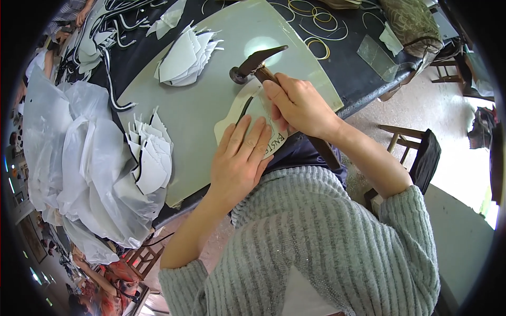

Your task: Use a hammer to tap and shape leather shoe components onto a white template form.

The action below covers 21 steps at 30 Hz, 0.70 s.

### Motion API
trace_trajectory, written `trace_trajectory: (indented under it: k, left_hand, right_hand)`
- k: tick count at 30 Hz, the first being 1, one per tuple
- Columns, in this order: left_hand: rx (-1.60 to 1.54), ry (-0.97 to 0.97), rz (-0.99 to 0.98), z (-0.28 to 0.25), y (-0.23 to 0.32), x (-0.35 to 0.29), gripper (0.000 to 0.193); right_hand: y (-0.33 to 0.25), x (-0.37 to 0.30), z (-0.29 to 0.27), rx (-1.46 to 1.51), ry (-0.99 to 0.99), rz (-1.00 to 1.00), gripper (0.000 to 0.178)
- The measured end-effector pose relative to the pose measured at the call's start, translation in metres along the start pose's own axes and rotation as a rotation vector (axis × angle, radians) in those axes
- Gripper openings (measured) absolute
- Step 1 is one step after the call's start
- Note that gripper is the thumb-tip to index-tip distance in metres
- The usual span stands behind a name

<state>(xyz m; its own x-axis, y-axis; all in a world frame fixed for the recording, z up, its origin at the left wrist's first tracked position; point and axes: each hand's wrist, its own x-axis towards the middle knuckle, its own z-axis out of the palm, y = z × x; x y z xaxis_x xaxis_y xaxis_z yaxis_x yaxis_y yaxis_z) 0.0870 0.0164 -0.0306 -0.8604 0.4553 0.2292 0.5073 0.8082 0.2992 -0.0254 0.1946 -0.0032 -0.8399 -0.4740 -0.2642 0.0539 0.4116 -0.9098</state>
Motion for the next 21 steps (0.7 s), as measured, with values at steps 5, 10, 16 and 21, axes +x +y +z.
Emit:
trace_trajectory:
  k: [5,10,16,21]
  left_hand:
    - [0.123,-0.012,0.076,0.004,0.001,-0.005,0.054]
    - [0.070,-0.014,0.025,-0.006,0.009,0.002,0.052]
    - [-0.029,0.230,-0.052,-0.011,-0.001,-0.006,0.038]
    - [0.003,0.244,0.015,-0.002,-0.012,-0.010,0.028]
  right_hand:
    - [-0.004,0.004,0.003,-0.110,0.023,0.022,0.038]
    - [-0.006,0.003,-0.012,-0.156,0.033,-0.038,0.034]
    - [-0.030,-0.023,-0.036,-0.697,0.063,-0.437,0.028]
    - [-0.025,-0.027,-0.035,-0.983,-0.148,-0.319,0.029]
